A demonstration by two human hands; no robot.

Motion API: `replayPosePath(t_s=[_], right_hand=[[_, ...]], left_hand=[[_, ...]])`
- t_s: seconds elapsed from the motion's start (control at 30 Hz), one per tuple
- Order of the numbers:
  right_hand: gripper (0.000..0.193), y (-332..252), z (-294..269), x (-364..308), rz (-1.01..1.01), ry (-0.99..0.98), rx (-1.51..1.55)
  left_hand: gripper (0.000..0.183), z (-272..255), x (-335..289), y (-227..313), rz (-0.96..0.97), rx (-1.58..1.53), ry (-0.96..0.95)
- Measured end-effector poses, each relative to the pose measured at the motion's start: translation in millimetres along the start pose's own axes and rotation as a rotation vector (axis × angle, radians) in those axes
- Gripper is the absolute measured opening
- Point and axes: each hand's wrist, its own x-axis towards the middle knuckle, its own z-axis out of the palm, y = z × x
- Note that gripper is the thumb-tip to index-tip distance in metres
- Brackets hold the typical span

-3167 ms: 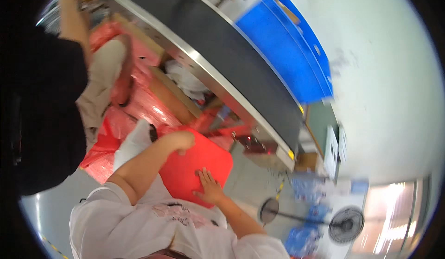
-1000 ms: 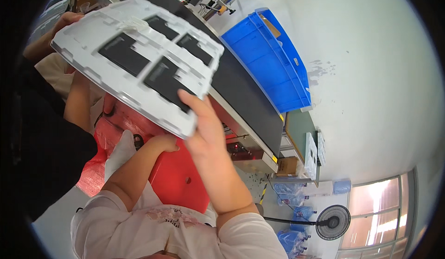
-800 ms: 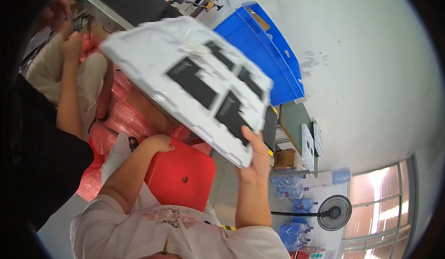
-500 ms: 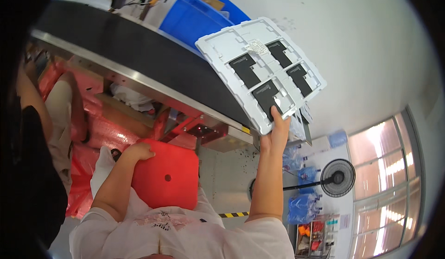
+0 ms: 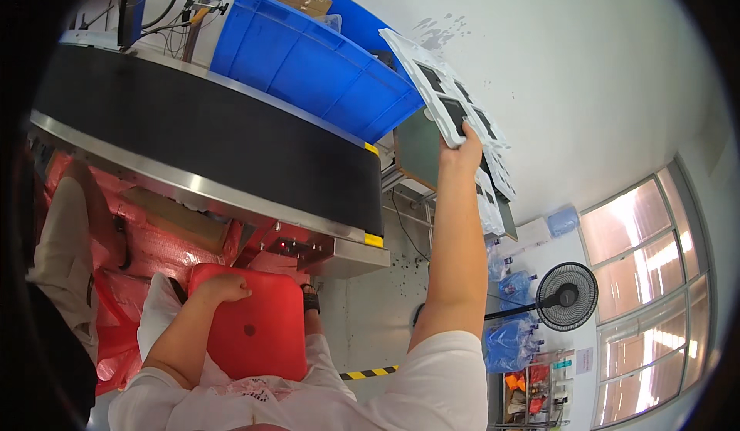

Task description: The person places black rectangular electronic components into a white foam tray. They repeatedly pick up components from a nearby blue bin and arrange them into the tray's compartments. The person also handles the foam tray, moving it between a red stool and the conveyor belt area.

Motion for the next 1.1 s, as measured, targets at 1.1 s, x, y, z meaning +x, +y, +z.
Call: replayPosePath(t_s=[1.1], right_hand=[[0.025, -17.6, -76.0, -285.6, -0.349, -1.66, -1.837]], left_hand=[[0.033, -10.4, -18.6, -5.2, 0.076, -0.036, 0.069]])
